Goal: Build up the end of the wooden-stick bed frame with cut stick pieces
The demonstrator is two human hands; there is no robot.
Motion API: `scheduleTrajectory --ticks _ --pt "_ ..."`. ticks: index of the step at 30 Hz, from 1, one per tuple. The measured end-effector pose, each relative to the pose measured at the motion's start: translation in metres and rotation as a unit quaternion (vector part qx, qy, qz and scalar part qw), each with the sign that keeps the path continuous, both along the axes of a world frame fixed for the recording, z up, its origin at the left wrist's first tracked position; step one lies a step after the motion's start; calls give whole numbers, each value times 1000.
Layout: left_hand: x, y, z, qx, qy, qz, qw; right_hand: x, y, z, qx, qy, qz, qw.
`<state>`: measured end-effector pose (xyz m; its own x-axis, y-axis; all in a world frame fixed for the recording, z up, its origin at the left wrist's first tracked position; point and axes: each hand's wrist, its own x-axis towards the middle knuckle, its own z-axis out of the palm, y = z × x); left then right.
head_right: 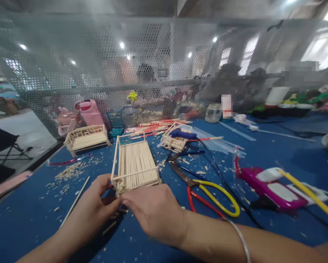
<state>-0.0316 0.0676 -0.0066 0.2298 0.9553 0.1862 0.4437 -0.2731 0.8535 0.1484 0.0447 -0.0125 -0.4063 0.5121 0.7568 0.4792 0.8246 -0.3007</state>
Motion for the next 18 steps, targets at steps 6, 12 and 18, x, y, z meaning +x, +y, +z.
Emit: scheduleTrajectory --ticks 6,12,18 --pt "-3 -9 -4 -24 4 -6 1000 3 -10 -2 -60 -80 -24 995" --pt "-5 -17 6 -44 21 -3 999 -7 -11 -1 -287 31 -76 954" --pt "-1 -17 15 -39 8 11 999 -14 -2 4 -521 199 -28 830"
